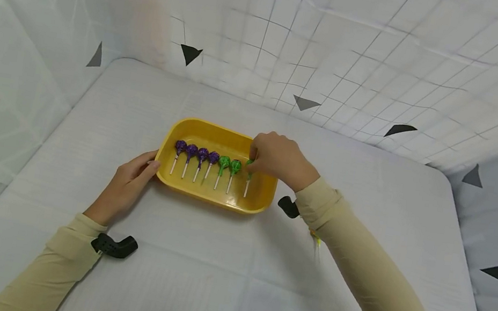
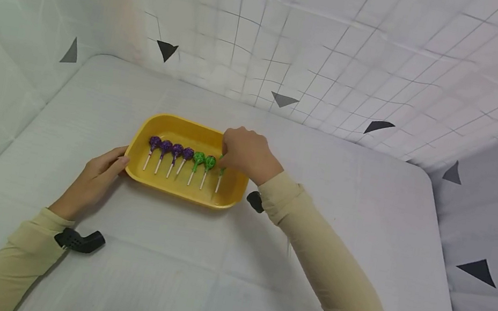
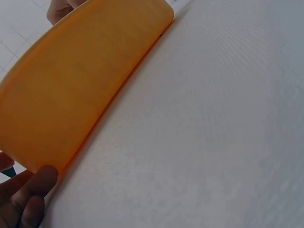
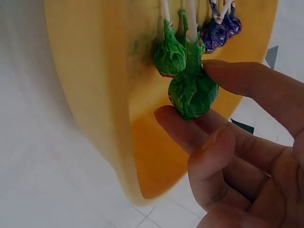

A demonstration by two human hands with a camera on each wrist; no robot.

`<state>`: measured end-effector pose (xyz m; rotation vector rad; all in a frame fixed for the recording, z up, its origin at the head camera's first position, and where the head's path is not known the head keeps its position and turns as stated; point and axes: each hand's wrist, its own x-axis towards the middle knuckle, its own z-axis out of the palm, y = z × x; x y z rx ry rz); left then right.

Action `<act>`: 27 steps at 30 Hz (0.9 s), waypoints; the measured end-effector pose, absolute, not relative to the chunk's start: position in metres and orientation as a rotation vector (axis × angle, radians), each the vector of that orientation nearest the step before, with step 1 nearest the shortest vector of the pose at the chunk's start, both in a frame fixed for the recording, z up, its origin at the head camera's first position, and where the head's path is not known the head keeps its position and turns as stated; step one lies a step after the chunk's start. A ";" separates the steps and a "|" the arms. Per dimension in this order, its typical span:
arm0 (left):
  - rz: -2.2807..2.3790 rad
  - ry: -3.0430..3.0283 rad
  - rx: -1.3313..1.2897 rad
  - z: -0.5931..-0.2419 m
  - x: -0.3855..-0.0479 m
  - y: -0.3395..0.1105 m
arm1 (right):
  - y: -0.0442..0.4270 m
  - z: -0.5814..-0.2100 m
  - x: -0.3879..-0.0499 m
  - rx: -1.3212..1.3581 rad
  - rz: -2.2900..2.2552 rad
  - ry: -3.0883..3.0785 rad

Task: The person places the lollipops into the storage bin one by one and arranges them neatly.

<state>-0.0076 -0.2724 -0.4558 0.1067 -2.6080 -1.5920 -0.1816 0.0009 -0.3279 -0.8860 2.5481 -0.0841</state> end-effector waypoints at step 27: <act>-1.600 -2.612 0.105 -0.455 -0.007 -0.273 | -0.021 -0.340 -0.186 -0.920 0.084 2.502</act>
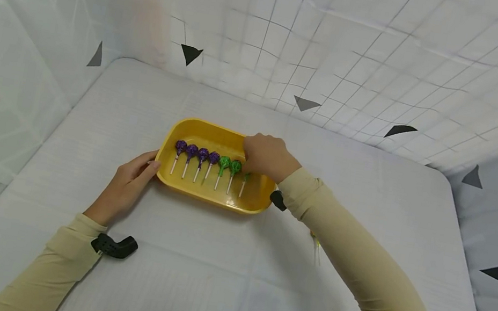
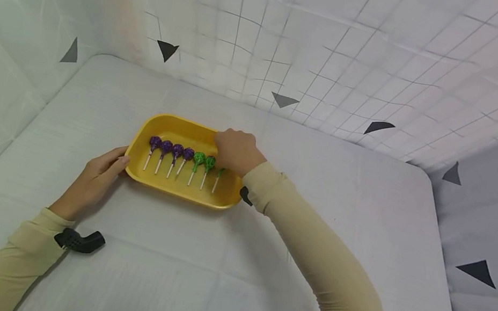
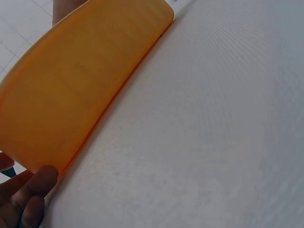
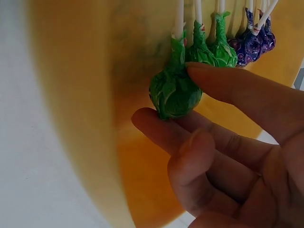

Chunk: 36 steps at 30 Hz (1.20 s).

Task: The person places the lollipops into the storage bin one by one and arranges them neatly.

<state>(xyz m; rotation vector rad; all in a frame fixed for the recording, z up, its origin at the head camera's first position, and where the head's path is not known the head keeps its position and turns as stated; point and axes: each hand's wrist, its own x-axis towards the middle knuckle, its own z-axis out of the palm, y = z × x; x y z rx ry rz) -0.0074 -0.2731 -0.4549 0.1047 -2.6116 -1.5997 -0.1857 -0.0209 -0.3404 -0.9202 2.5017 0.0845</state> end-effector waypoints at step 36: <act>-1.620 -2.617 0.106 -0.452 -0.006 -0.272 | -0.030 -0.346 -0.185 -0.982 0.235 2.502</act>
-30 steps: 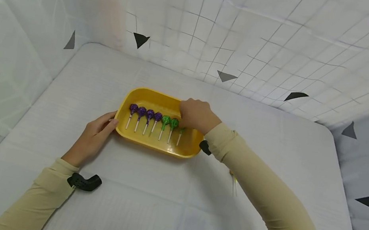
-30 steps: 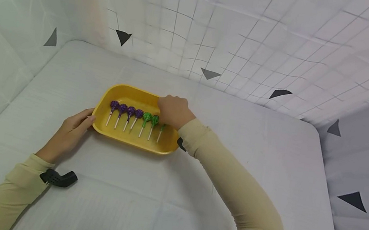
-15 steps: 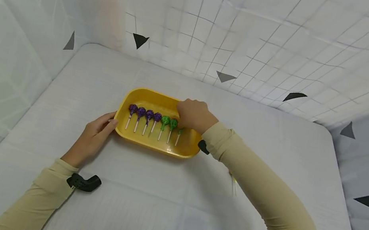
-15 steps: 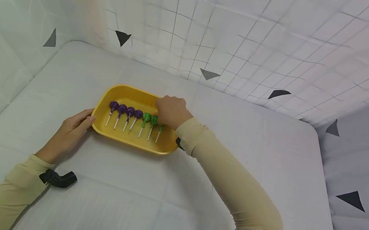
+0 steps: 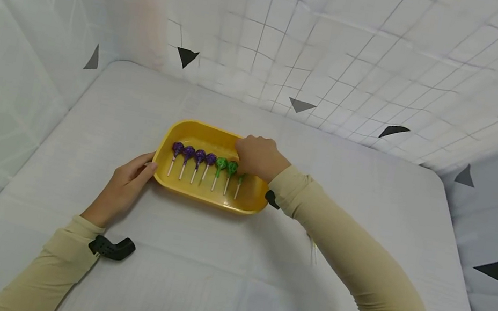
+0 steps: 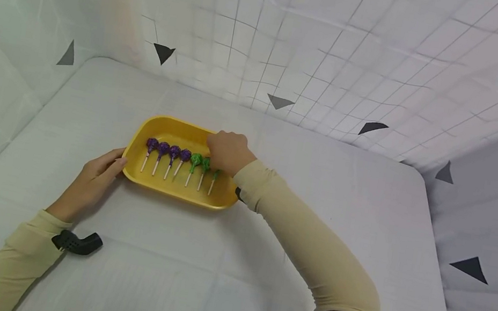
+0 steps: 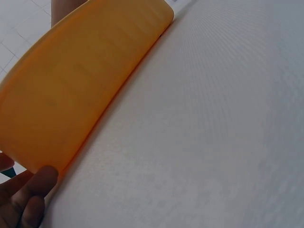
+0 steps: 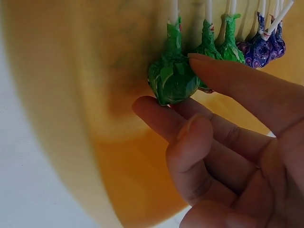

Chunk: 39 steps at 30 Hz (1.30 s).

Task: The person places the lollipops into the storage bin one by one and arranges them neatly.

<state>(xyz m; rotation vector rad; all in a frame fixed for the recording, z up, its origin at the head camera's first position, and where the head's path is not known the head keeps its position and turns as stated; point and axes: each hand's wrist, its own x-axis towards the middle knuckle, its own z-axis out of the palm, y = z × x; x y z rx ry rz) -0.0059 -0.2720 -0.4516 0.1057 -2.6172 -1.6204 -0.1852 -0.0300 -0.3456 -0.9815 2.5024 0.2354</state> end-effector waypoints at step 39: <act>-1.608 -2.623 0.124 -0.453 -0.006 -0.273 | -0.010 -0.325 -0.183 -0.904 0.060 2.536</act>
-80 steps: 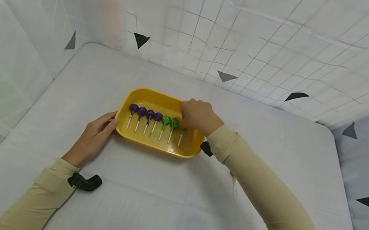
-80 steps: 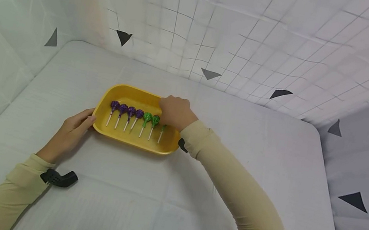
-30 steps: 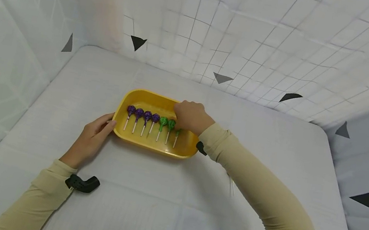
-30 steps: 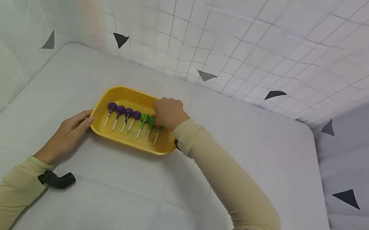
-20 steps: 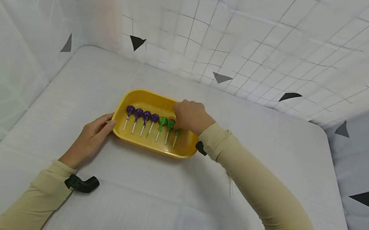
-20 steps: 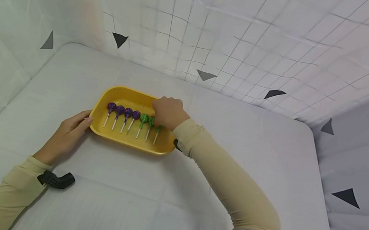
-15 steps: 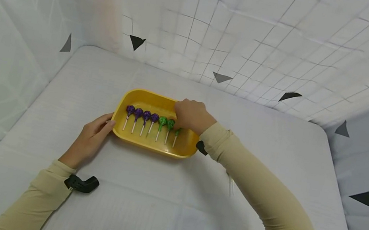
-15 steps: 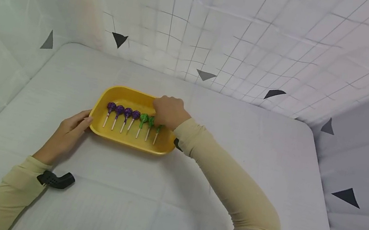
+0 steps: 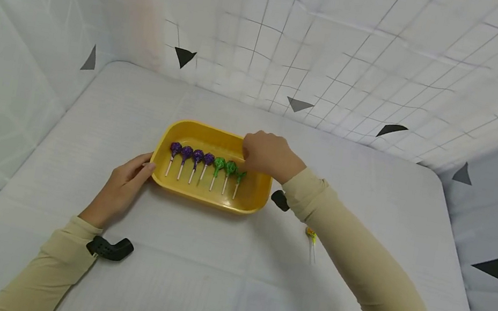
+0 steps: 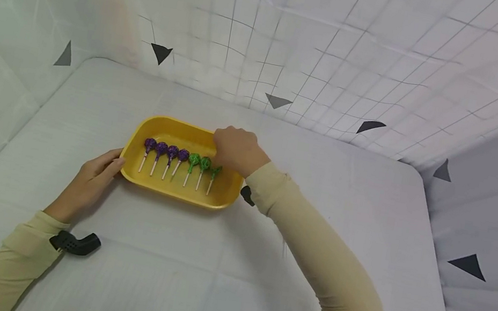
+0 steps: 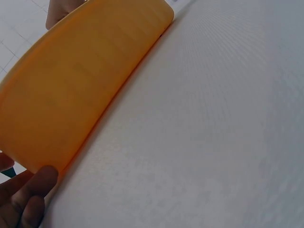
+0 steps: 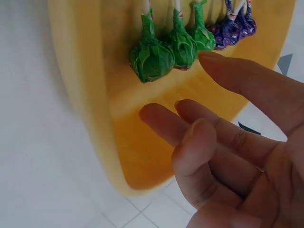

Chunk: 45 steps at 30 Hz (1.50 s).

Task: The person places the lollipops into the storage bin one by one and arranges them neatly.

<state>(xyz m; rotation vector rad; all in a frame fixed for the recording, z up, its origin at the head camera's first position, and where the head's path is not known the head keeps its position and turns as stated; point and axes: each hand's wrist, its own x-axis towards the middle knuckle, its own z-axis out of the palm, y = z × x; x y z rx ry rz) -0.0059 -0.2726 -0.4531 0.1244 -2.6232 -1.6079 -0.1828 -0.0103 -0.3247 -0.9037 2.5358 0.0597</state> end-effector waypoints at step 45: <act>-1.594 -2.633 0.139 -0.449 -0.007 -0.273 | 0.089 -0.296 -0.166 -0.830 -0.253 2.662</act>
